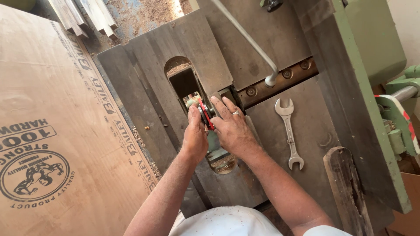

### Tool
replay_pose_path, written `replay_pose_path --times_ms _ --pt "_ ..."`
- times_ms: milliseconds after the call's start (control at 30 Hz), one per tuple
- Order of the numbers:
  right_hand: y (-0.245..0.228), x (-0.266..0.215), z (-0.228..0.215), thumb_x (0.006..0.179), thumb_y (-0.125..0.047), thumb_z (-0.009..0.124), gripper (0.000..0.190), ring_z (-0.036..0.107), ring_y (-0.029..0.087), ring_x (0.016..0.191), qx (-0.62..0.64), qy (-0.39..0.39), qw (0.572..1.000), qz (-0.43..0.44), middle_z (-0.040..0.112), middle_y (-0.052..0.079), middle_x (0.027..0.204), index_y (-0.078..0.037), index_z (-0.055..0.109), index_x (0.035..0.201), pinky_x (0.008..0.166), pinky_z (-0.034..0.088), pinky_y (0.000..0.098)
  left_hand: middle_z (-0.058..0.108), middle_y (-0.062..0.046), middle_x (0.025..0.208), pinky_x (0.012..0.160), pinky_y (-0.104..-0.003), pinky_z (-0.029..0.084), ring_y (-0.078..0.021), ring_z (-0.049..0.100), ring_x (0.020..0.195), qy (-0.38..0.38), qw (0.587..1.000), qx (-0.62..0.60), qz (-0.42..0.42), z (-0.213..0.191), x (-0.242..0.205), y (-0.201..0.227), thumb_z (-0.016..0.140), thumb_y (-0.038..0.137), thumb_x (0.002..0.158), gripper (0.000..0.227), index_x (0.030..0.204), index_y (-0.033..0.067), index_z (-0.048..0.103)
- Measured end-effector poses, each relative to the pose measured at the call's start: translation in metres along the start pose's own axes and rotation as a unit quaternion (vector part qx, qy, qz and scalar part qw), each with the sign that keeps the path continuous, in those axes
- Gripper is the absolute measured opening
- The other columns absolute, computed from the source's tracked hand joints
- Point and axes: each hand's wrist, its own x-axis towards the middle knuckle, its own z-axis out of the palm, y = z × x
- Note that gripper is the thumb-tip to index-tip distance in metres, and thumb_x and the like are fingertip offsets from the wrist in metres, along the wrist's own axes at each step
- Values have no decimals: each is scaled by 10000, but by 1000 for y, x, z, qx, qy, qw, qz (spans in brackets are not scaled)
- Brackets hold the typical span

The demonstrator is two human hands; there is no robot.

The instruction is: Adjusting and replacing components on a table saw using wrenches and metal parts.

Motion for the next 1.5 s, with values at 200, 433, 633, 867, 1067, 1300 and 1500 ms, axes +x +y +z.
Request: replay_pose_path --times_ms 200,433,633,867,1067,1300,1500 --pt "3 -5 -6 858 -62 708 269 399 411 1449 63 37 997 18 396 177 1569 -44 643 1118 1120 395 514 451 -25 1538 1184 -427 241 -192 381 1427 35 998 5 43 5 5 -11 372 564 1026 665 1580 206 287" --pt "10 -5 -3 886 -44 690 243 437 375 1451 120 67 990 20 454 162 1554 -55 628 1120 1123 428 494 565 8 1355 1007 -345 415 -144 527 1222 49 997 -38 39 1 10 -13 356 517 1058 566 1536 216 397" --pt "10 -7 -3 859 -32 696 269 440 381 1444 108 75 991 11 474 166 1532 -53 635 1120 1152 416 493 594 15 1272 900 -327 453 -132 557 1125 33 998 -18 59 3 10 -12 353 512 1061 568 1526 190 403" --pt "8 -8 -4 860 -40 699 259 446 384 1427 118 73 990 16 490 170 1506 -43 638 1111 1105 435 489 558 -15 1314 980 -336 437 -153 521 1224 35 985 142 93 -6 -3 13 522 350 1068 480 1467 102 421" --pt "2 -8 -11 853 -40 709 200 468 359 1426 102 89 991 18 517 158 1495 -44 673 1049 1103 457 474 656 -83 1270 1201 -512 311 -278 552 1335 72 563 793 221 20 -34 64 636 100 933 282 1210 89 691" --pt "0 -7 -12 773 -23 737 178 465 375 1407 81 75 994 -3 513 175 1486 -20 728 950 1086 461 469 631 -148 1278 1186 -665 -13 -396 391 1431 50 366 924 102 24 12 50 672 189 856 311 1130 67 755" --pt "1 -6 -9 787 -24 740 156 463 382 1408 82 80 993 -9 516 186 1482 -11 735 943 1096 455 474 662 -137 1279 1173 -708 -41 -427 411 1414 98 301 943 100 8 35 31 604 223 934 398 1292 73 691"
